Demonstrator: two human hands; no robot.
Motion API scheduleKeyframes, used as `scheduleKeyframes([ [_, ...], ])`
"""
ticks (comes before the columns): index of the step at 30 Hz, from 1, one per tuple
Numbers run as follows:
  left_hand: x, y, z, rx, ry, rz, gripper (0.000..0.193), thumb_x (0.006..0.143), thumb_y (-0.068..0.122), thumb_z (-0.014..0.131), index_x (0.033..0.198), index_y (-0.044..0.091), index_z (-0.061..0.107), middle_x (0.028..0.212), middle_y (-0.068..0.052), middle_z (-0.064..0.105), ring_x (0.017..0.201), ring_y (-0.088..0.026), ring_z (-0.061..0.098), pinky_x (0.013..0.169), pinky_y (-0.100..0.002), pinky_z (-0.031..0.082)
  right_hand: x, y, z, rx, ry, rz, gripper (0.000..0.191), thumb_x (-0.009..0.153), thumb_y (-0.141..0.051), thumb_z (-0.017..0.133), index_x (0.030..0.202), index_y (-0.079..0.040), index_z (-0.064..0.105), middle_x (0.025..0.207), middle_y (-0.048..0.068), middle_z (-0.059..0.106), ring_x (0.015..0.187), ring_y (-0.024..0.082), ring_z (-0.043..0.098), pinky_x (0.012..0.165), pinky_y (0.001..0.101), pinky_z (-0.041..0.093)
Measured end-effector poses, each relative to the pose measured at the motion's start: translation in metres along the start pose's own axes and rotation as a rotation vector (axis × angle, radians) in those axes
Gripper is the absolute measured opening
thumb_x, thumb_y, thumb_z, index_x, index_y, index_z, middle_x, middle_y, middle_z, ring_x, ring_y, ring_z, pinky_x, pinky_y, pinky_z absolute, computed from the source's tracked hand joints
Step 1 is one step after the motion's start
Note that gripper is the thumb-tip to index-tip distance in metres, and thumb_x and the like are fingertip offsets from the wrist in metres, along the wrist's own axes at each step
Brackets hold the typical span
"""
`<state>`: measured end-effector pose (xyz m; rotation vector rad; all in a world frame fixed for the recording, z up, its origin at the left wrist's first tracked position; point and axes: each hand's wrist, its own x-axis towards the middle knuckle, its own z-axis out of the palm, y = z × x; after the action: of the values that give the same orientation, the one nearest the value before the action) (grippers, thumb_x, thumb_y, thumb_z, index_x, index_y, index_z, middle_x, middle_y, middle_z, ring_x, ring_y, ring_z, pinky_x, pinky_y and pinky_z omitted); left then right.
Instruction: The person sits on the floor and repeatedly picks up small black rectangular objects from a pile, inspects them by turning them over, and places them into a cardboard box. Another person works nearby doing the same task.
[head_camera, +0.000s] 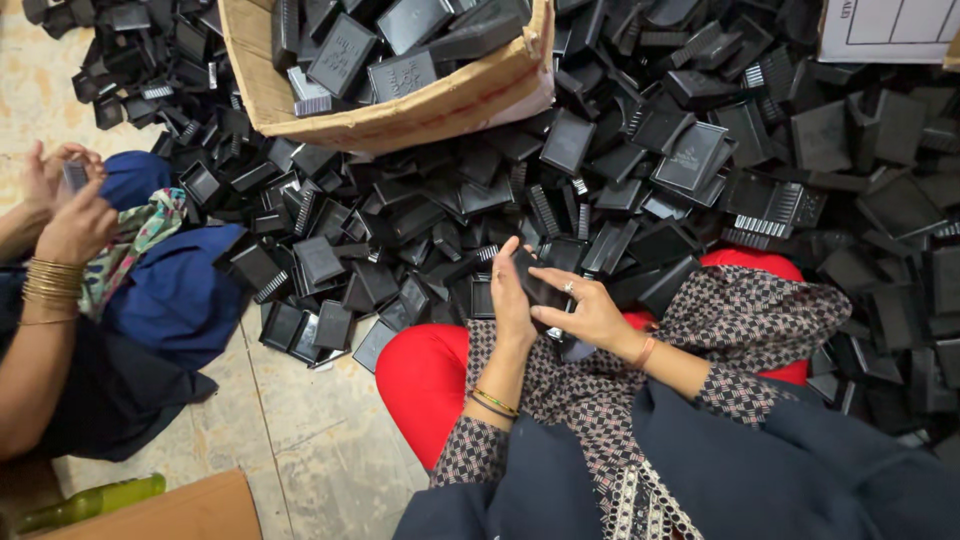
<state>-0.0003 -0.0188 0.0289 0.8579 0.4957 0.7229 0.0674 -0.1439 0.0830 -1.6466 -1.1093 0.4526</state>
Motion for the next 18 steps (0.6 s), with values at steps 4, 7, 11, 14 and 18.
scheduleKeyframes([
  [4,-0.007,0.011,0.006,-0.007,-0.023,0.041,0.062,0.094,0.025,0.076,0.145,0.003,0.049,0.124,-0.009,0.063,0.110,-0.017,0.060,0.099,-0.033,0.049,0.000,0.010,-0.007,0.027,-0.040,-0.086,0.064,0.087,-0.022,0.079,0.142,0.003,0.057,0.142,0.020,0.063,0.134,0.028,0.059,0.112,0.0390,0.045],
  [7,-0.005,0.031,0.003,-0.190,-0.093,-0.025,0.057,0.096,0.024,0.073,0.143,0.002,0.050,0.123,-0.012,0.065,0.111,-0.021,0.064,0.100,-0.035,0.053,0.002,0.019,-0.013,0.544,-0.129,0.154,0.062,0.094,-0.020,0.071,0.147,0.001,0.049,0.146,0.011,0.059,0.130,0.019,0.058,0.111,0.0343,0.045],
  [11,-0.004,0.040,0.000,-0.242,-0.188,-0.065,0.057,0.097,0.028,0.067,0.145,0.004,0.048,0.128,-0.011,0.064,0.113,-0.022,0.064,0.098,-0.036,0.054,0.007,0.029,-0.015,0.982,-0.191,0.595,0.050,0.099,-0.012,0.065,0.143,0.008,0.055,0.125,0.010,0.068,0.107,0.018,0.066,0.094,0.0346,0.053],
  [14,-0.011,0.028,0.001,0.135,-0.093,-0.068,0.056,0.094,0.027,0.066,0.141,0.004,0.046,0.128,-0.010,0.064,0.112,-0.020,0.065,0.096,-0.035,0.054,0.008,0.035,-0.015,0.975,-0.001,0.458,0.045,0.097,-0.008,0.068,0.137,0.009,0.057,0.122,0.011,0.070,0.108,0.015,0.067,0.096,0.0298,0.054],
  [18,-0.024,0.009,-0.006,0.373,-0.121,-0.004,0.050,0.094,0.019,0.072,0.133,-0.006,0.053,0.121,-0.011,0.068,0.107,-0.015,0.066,0.094,-0.028,0.054,0.006,0.041,-0.018,0.900,0.045,0.382,0.045,0.097,-0.009,0.069,0.138,0.006,0.057,0.123,0.009,0.069,0.109,0.013,0.066,0.096,0.0281,0.053],
])
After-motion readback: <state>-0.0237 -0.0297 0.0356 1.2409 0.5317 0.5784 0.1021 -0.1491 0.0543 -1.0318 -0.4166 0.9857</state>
